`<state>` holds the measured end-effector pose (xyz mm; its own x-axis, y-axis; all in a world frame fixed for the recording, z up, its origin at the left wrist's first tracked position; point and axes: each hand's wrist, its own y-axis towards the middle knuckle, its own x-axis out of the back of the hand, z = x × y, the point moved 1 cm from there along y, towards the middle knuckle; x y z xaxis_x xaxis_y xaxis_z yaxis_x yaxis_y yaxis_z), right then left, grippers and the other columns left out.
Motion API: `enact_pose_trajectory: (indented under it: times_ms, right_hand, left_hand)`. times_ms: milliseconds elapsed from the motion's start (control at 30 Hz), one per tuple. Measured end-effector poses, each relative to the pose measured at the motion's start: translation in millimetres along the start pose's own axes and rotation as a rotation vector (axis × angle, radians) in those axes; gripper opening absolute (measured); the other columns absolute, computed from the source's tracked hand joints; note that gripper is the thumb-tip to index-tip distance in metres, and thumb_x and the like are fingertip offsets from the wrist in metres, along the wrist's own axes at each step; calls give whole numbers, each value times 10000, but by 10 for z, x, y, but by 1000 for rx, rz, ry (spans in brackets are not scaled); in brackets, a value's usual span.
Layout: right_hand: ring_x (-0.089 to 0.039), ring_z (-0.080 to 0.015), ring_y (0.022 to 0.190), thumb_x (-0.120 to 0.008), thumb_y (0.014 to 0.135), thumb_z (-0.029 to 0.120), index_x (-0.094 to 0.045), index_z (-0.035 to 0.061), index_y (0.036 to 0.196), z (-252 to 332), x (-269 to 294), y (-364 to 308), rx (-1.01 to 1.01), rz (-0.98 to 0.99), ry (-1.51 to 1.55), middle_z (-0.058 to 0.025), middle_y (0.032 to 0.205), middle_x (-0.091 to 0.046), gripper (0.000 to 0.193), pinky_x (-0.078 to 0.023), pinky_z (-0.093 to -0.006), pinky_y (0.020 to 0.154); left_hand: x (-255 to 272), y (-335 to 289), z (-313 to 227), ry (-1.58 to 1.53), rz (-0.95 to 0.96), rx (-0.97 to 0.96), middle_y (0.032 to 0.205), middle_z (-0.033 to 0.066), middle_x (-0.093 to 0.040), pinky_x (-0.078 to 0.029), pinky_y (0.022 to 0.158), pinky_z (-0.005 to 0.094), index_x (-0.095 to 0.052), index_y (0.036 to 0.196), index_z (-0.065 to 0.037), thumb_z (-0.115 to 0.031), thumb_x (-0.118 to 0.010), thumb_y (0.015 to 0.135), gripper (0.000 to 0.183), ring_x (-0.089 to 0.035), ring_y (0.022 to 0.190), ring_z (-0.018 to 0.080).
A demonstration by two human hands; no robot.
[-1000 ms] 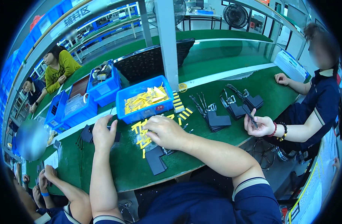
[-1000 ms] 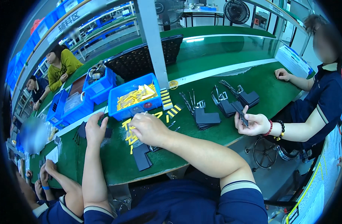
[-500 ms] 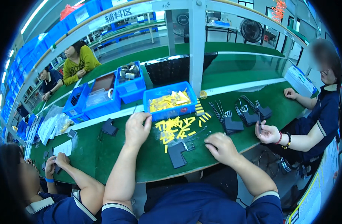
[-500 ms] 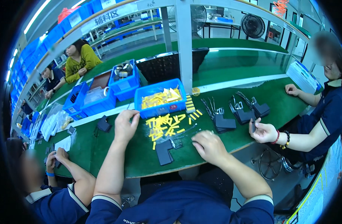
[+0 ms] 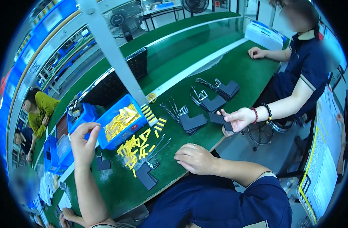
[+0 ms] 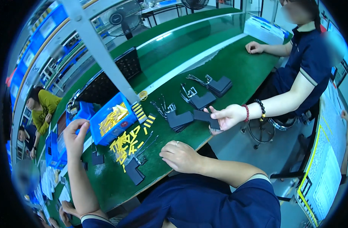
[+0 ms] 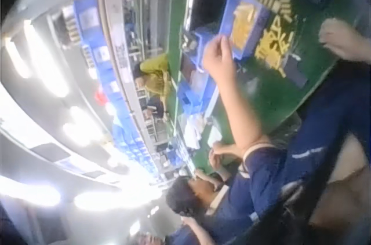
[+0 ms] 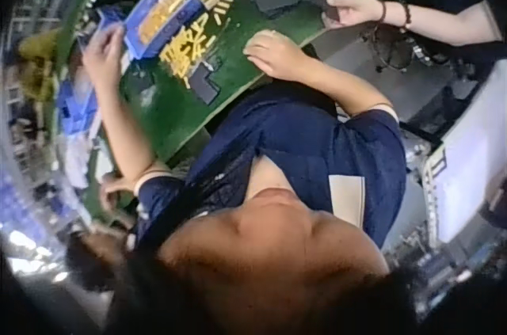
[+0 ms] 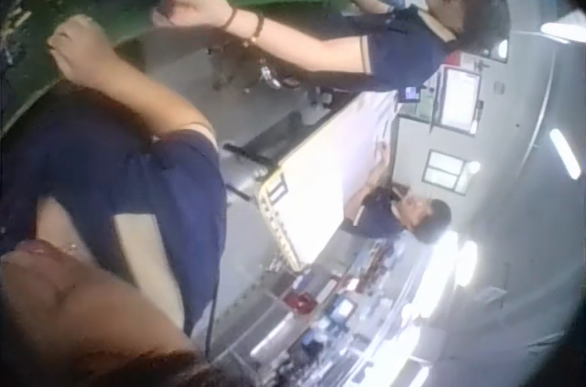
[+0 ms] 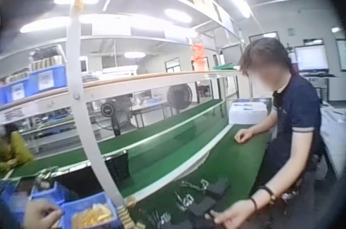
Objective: The person assembles small electronic components by hand at a factory workstation. They pick up black rectangular parts and yellow strips, then insert the strips into slots on the black parts. The person handles the items one at a time, placing the finished units on the table.
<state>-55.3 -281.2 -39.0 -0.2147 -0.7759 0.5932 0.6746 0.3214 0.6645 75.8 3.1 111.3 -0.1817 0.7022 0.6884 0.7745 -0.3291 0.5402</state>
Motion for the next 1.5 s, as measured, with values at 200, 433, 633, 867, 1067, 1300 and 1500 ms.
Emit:
enact_pose_trajectory:
  times_ms: [200,433,633,867,1067,1300,1500]
  right_hand:
    - [-622,-236,748,-690,643,4,-636,-7,851,84,719,-22,117,-244,-156,-109,871,-621,215,-520,-324,641]
    - [-599,-301,860,-581,754,42,-612,3,1019,-276,1674,-117,-248,-247,-320,-133,960,-632,270,-452,-385,779]
    - [-609,-248,831,-686,742,121,-604,-26,1080,-928,1694,246,-296,219,-41,-139,937,-638,377,-471,-337,757]
    - [-587,-78,713,-673,772,16,-668,-21,882,-884,1699,461,-782,25,540,-37,773,-656,116,-476,-232,654]
    - [-598,-86,756,-667,830,85,-621,9,946,-534,1156,849,-633,-459,937,-37,855,-652,146,-478,-225,680]
    - [-602,-113,786,-635,864,91,-584,40,971,-18,-29,999,-729,-401,1519,-48,898,-645,130,-484,-266,734]
    - [-615,-129,811,-643,858,94,-609,23,963,-38,-279,896,-805,-135,1349,-62,925,-645,131,-492,-271,733]
  left_hand:
    - [-224,125,-423,14,159,-100,772,96,-653,-464,671,295,-658,804,8,-64,-647,767,82,-613,722,189]
    - [-792,19,-603,-53,462,-255,774,107,-659,-485,679,348,-657,800,-24,-63,-677,727,85,-633,731,270]
    - [-967,-100,-713,-112,573,-304,770,117,-654,-497,654,373,-647,819,-28,-86,-699,730,118,-626,708,284]
    - [-892,-357,-590,-194,567,-156,748,103,-650,-478,626,349,-660,822,-30,-90,-686,741,103,-622,691,265]
    - [-940,-594,-607,-577,578,156,852,78,-683,-513,687,277,-660,990,-8,-89,-657,811,196,-648,758,144]
    - [-1261,-835,-621,-1109,110,451,1088,81,-603,-486,739,284,-551,1157,6,-154,-584,905,300,-579,938,152]
    - [-1012,-908,-315,-1211,-19,670,837,44,-640,-467,606,207,-615,970,-21,-191,-585,916,181,-587,687,88]
